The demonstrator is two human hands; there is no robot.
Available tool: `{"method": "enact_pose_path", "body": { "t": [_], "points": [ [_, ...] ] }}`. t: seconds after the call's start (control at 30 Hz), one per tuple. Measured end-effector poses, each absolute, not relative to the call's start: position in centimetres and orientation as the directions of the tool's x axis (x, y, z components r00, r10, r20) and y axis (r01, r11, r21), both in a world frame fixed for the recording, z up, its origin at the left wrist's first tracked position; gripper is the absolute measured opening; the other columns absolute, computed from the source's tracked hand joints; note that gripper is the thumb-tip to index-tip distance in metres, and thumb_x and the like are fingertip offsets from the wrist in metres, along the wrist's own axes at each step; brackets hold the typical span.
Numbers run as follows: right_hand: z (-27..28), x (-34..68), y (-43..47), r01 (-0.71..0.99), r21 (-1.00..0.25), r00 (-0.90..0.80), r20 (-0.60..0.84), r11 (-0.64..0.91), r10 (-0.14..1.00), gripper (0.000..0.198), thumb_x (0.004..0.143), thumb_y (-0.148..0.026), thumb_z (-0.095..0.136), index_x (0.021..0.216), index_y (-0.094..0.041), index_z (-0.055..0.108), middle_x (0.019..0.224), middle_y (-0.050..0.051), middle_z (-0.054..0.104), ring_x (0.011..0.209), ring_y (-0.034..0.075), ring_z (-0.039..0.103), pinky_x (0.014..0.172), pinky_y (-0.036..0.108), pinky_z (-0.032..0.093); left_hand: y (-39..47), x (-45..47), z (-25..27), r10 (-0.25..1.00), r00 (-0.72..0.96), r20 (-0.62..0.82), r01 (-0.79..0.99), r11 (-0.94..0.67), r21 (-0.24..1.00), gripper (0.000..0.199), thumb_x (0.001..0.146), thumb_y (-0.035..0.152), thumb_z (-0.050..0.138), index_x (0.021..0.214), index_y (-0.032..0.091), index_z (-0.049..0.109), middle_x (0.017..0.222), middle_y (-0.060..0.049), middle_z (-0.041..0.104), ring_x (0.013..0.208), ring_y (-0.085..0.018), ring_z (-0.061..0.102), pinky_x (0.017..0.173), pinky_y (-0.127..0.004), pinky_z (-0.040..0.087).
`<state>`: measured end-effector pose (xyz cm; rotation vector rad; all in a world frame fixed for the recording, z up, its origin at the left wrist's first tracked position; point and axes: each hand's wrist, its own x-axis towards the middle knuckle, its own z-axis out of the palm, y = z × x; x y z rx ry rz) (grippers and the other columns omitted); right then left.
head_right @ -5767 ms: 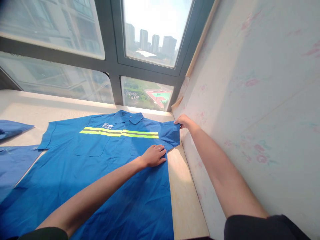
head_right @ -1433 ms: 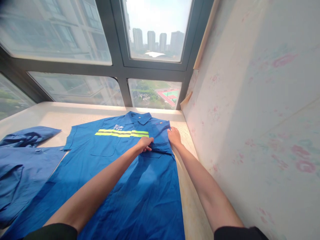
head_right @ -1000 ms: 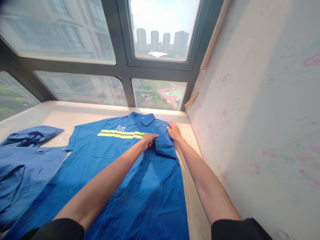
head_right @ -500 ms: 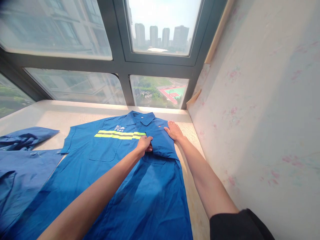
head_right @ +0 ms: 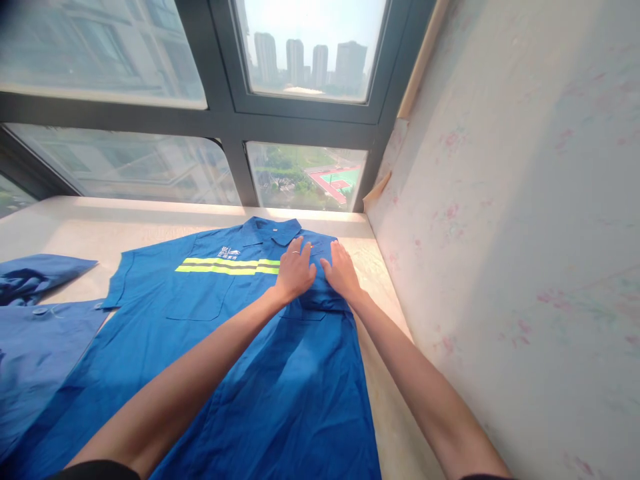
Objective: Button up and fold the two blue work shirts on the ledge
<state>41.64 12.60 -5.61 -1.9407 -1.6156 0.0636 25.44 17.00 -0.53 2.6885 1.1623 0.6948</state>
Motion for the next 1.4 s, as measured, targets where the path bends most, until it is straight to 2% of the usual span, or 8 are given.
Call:
{"method": "enact_pose_path", "body": {
  "t": [0.23, 0.47, 0.7, 0.83, 0.97, 1.17, 1.3, 1.4],
  "points": [
    [-6.6, 36.5, 3.3, 0.943, -0.332, 0.141, 0.329, -0.025, 0.934, 0.067, 0.096, -0.035, 0.048, 0.153, -0.005, 0.03, 0.155, 0.025, 0.035, 0.146, 0.035, 0.031, 0.115, 0.057, 0.033, 20.6, 31.4, -1.7, 0.352, 0.875, 0.332, 0.345, -0.935, 0.08, 0.04, 0.096, 0.026, 0.042, 0.13, 0.012, 0.056, 0.152, -0.015, 0.045, 0.147, -0.027, 0.03, 0.117, -0.045, 0.029],
    [-7.2, 35.4, 0.1, 0.976, -0.201, 0.125, 0.188, -0.086, 0.974, 0.06, 0.101, -0.043, 0.039, 0.151, -0.008, 0.039, 0.157, 0.021, 0.034, 0.146, 0.036, 0.031, 0.116, 0.058, 0.03, 22.8, 32.8, -4.9, 0.485, 0.872, 0.072, 0.469, -0.868, 0.16, 0.064, 0.098, 0.052, 0.036, 0.149, 0.014, 0.04, 0.159, -0.014, 0.034, 0.148, -0.028, 0.029, 0.119, -0.049, 0.023],
    [-6.9, 35.2, -2.4, 0.979, -0.17, 0.14, 0.162, -0.112, 0.977, 0.066, 0.101, -0.05, 0.037, 0.155, -0.014, 0.03, 0.16, 0.017, 0.029, 0.148, 0.033, 0.028, 0.117, 0.059, 0.026, 23.4, 32.5, -6.1, 0.472, 0.858, 0.205, 0.431, -0.877, 0.213, 0.06, 0.098, 0.052, 0.04, 0.144, 0.016, 0.047, 0.156, -0.014, 0.04, 0.145, -0.028, 0.034, 0.119, -0.049, 0.023],
    [-6.6, 35.1, -3.0, 0.98, -0.152, 0.15, 0.162, -0.125, 0.975, 0.065, 0.102, -0.05, 0.036, 0.155, -0.014, 0.03, 0.16, 0.016, 0.029, 0.148, 0.032, 0.027, 0.118, 0.057, 0.025, 23.8, 32.0, -5.5, 0.436, 0.84, 0.323, 0.373, -0.896, 0.24, 0.041, 0.1, 0.038, 0.038, 0.12, 0.014, 0.066, 0.134, -0.015, 0.063, 0.134, -0.025, 0.05, 0.11, -0.041, 0.037],
    [-6.4, 35.1, -2.9, 0.982, -0.129, 0.158, 0.132, -0.141, 0.979, 0.065, 0.102, -0.05, 0.035, 0.154, -0.012, 0.032, 0.16, 0.016, 0.028, 0.149, 0.031, 0.026, 0.119, 0.056, 0.024, 23.5, 30.5, -4.6, 0.375, 0.869, 0.322, 0.323, -0.924, 0.203, 0.039, 0.1, 0.034, 0.038, 0.103, 0.011, 0.07, 0.115, -0.017, 0.069, 0.12, -0.027, 0.06, 0.103, -0.042, 0.042],
    [-6.7, 35.2, -2.7, 0.98, -0.117, 0.174, 0.136, -0.158, 0.975, 0.066, 0.101, -0.052, 0.034, 0.155, -0.015, 0.032, 0.161, 0.015, 0.027, 0.148, 0.031, 0.027, 0.118, 0.055, 0.023, 20.7, 26.8, -3.9, 0.275, 0.909, 0.313, 0.221, -0.955, 0.195, 0.047, 0.101, 0.043, 0.036, 0.129, 0.013, 0.059, 0.139, -0.015, 0.059, 0.141, -0.025, 0.042, 0.111, -0.04, 0.036],
    [-6.7, 35.2, -2.6, 0.982, -0.097, 0.173, 0.125, -0.162, 0.977, 0.066, 0.101, -0.051, 0.034, 0.154, -0.012, 0.033, 0.161, 0.016, 0.027, 0.148, 0.032, 0.027, 0.118, 0.056, 0.023, 18.4, 24.2, -4.4, 0.09, 0.978, 0.186, 0.059, -0.985, 0.164, 0.059, 0.098, 0.055, 0.04, 0.144, 0.019, 0.048, 0.153, -0.011, 0.045, 0.148, -0.025, 0.03, 0.119, -0.043, 0.022],
    [-6.5, 35.2, -2.6, 0.985, -0.07, 0.164, 0.111, -0.157, 0.98, 0.066, 0.101, -0.05, 0.033, 0.153, -0.008, 0.035, 0.16, 0.018, 0.029, 0.148, 0.033, 0.028, 0.118, 0.055, 0.025, 18.2, 21.9, -5.0, 0.218, 0.97, 0.106, 0.199, -0.966, 0.163, 0.062, 0.1, 0.054, 0.033, 0.149, 0.017, 0.042, 0.157, -0.013, 0.038, 0.15, -0.027, 0.026, 0.121, -0.047, 0.019]
  ]
}}
